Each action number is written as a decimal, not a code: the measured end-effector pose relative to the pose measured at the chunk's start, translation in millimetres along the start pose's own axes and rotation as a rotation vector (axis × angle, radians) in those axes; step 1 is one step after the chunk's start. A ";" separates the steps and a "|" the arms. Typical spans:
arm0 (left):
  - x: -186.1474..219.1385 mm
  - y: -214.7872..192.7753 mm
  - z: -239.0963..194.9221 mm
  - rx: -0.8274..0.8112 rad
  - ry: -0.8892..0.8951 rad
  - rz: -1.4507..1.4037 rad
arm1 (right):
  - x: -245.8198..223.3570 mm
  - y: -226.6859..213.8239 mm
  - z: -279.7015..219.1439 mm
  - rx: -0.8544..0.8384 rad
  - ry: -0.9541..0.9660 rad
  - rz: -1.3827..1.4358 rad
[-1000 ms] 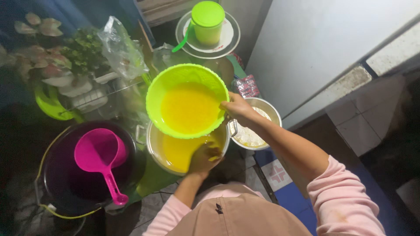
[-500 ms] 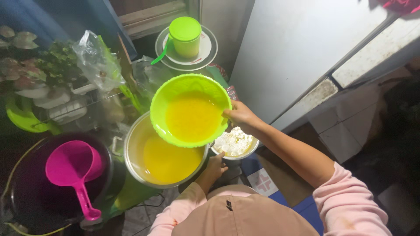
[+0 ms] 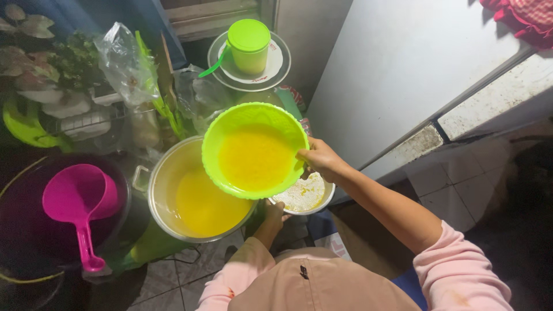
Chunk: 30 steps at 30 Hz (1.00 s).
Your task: The person presses a yellow pulp through a metal sieve into a pot, then pours water from a pink scoop into a green bowl and mixes it by hand. The person pours the mixed liquid through the sieve into the pot and repeats the process.
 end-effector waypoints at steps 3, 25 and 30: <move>-5.1 1.4 -15.9 -0.036 0.037 0.038 | 1.7 -5.5 1.9 -0.022 -0.012 0.018; 127.6 -128.4 -166.3 -0.021 0.240 -0.218 | -8.2 -8.3 7.5 -0.091 -0.096 0.092; 133.4 -182.1 -145.7 0.101 0.264 -0.386 | -1.6 15.7 23.7 -0.071 -0.025 0.069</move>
Point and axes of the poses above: each hand's wrist, its own z-axis towards the middle knuckle, its own y-axis out of the palm, x = y × z, the point moved 1 cm from there along z, towards the middle knuckle, and after that the axes turned 9 degrees about x, right-handed, at the moved point
